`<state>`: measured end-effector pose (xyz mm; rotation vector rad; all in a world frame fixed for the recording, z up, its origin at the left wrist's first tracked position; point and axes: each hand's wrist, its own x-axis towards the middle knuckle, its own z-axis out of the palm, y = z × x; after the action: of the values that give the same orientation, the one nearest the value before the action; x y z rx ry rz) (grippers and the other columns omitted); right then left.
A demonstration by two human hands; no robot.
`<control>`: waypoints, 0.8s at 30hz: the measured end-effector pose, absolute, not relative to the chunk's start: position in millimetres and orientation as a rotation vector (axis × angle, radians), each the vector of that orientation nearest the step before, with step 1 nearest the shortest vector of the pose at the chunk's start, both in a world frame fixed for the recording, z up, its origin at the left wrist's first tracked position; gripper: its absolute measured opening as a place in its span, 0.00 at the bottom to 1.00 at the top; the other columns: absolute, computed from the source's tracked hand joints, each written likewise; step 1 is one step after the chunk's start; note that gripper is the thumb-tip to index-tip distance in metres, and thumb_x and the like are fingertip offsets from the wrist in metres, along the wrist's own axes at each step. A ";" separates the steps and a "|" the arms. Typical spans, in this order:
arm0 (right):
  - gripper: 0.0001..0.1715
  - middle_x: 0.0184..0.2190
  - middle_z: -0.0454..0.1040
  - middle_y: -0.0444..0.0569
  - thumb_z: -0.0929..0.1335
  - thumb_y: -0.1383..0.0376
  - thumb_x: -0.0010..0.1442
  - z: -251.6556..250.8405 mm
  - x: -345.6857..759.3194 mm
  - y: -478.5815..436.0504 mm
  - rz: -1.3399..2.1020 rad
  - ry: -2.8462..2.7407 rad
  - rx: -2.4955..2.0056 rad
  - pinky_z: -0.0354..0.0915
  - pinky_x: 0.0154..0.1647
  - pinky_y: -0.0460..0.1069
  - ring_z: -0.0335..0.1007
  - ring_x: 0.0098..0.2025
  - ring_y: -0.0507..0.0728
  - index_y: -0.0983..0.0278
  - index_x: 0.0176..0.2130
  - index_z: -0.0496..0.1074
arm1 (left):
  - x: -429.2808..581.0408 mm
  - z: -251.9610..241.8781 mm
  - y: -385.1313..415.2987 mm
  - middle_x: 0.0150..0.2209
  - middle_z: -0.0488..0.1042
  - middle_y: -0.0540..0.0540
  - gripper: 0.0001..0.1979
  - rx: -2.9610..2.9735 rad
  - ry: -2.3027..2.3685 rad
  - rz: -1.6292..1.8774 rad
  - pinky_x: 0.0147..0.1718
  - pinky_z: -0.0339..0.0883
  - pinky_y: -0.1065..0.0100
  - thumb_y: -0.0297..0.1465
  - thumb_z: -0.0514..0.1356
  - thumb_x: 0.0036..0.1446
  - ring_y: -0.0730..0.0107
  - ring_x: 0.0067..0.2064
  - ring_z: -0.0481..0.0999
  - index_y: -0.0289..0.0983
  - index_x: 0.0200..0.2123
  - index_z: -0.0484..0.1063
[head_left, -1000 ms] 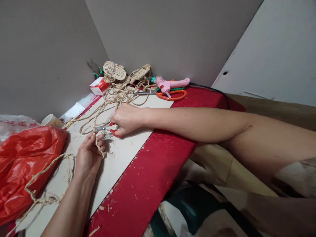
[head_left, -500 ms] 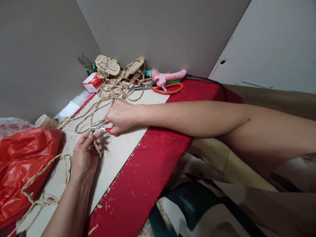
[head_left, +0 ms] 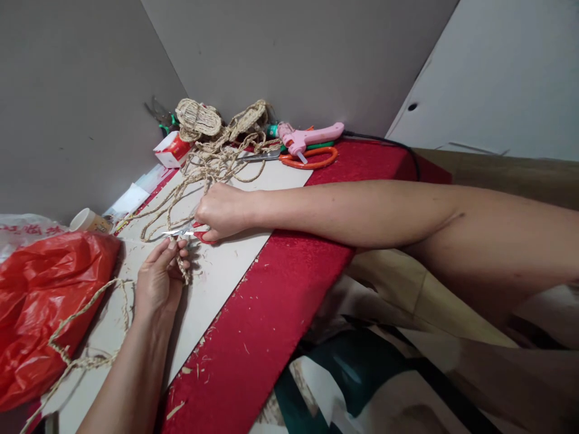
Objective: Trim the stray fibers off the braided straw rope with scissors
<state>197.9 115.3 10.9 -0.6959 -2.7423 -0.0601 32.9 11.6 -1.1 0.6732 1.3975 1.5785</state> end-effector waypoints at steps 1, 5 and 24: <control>0.21 0.31 0.78 0.58 0.68 0.56 0.57 11.2 198.0 115.2 -0.059 -2.744 -0.696 0.56 0.35 0.52 0.71 0.37 0.61 0.71 0.37 0.79 | 32.7 -1.0 11.8 0.28 0.78 0.43 0.09 0.675 1.400 1.574 0.18 0.67 0.76 0.20 0.68 0.44 0.73 0.24 0.74 0.31 0.31 0.75; 0.20 0.30 0.77 0.57 0.67 0.57 0.58 13.3 198.5 115.6 -0.072 -2.760 -0.701 0.55 0.34 0.52 0.72 0.36 0.61 0.71 0.37 0.79 | 32.6 -0.8 11.7 0.28 0.78 0.44 0.08 0.679 1.408 1.558 0.18 0.67 0.77 0.20 0.67 0.45 0.74 0.24 0.73 0.31 0.32 0.76; 0.16 0.18 0.61 0.42 0.67 0.60 0.58 16.0 200.0 128.8 0.488 -2.444 -0.817 0.45 0.29 0.49 0.49 0.24 0.49 0.66 0.23 0.70 | 30.7 3.5 9.1 0.26 0.71 0.50 0.13 0.714 1.339 1.487 0.19 0.64 0.77 0.23 0.69 0.44 0.79 0.23 0.67 0.30 0.37 0.76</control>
<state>200.0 128.8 16.0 -0.8174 -2.4442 0.4881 30.7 9.1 3.5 0.7136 1.3391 1.4870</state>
